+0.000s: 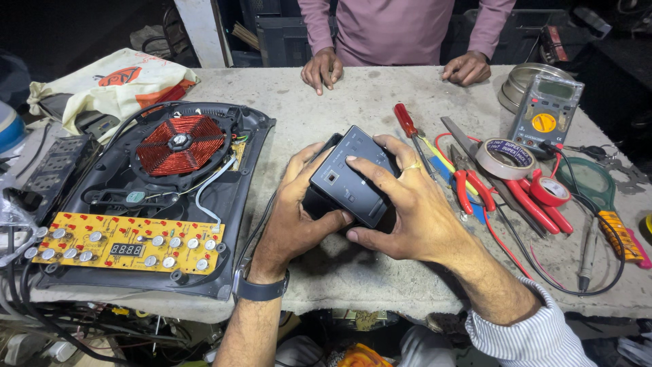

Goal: The person disassembles a small black electronic device, removes the casing, and uses a screwdriver to adjust components on the circuit board. They then reassemble the device and place it on the workbench.

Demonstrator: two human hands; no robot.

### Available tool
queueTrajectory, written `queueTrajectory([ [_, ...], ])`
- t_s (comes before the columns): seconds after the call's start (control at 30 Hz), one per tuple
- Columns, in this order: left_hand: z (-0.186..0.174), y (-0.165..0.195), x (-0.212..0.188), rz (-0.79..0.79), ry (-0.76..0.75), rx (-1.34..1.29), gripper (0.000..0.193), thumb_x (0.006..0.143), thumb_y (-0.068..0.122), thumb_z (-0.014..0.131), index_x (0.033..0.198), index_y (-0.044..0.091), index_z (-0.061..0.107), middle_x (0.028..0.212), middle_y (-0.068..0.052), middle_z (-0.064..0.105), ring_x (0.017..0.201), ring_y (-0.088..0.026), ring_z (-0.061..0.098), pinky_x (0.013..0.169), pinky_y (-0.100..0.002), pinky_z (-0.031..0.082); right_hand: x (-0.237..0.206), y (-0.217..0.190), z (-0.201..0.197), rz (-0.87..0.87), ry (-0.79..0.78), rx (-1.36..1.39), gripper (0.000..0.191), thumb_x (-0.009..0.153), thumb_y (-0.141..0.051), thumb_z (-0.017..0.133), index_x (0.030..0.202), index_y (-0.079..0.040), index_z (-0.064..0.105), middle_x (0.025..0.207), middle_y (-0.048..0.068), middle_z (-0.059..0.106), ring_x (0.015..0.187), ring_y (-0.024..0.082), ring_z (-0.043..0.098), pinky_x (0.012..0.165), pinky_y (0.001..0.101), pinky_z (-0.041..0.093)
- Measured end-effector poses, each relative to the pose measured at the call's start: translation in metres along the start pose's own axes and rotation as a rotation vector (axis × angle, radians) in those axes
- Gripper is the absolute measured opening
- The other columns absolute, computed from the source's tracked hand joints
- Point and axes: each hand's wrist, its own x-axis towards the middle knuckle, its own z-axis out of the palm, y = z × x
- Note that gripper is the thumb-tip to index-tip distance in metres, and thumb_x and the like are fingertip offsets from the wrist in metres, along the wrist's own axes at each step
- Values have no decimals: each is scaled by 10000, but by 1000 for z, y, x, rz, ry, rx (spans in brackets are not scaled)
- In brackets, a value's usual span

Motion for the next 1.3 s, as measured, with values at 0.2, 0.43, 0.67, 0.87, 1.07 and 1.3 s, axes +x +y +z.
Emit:
queueTrajectory([
  [0.2,-1,2,1,-4,1,-20,854,668,177,864,1455,30,567,1521,-205,492,1428,-325,532,1178,-417,457,-1,0,3,-17,13,15,995,608,-376,963,1466,-142,517,1502,318,357,1375,495,425,1095,548,421],
  [0.43,-2,4,0,2,5,-25,849,688,176,860,1468,33,558,1520,-199,497,1435,-323,528,1189,-416,449,-1,1,5,-63,19,18,875,643,-401,955,1420,-227,593,1531,291,373,1383,468,435,1118,544,406],
  [0.67,-2,4,0,7,2,-8,859,684,195,874,1467,37,557,1521,-205,494,1437,-333,521,1186,-427,451,-2,1,5,-53,22,35,864,635,-409,953,1406,-238,601,1526,280,387,1383,459,441,1113,541,410],
  [0.87,-1,3,1,8,-2,-16,856,678,175,857,1466,24,558,1523,-216,494,1445,-339,514,1195,-435,440,-2,2,5,-52,27,37,867,629,-415,955,1403,-239,605,1522,287,395,1376,459,448,1103,542,419],
  [1.07,-1,3,1,23,-2,14,858,678,172,853,1467,15,554,1525,-221,502,1457,-339,499,1201,-433,434,-2,2,4,-75,37,28,867,636,-412,953,1408,-230,602,1517,290,404,1367,458,459,1100,542,419],
  [1.3,0,3,1,25,4,25,854,676,171,854,1460,9,556,1518,-224,501,1451,-340,501,1197,-432,433,-2,1,2,-79,39,26,869,631,-399,955,1405,-222,603,1512,289,410,1358,456,467,1097,538,423],
])
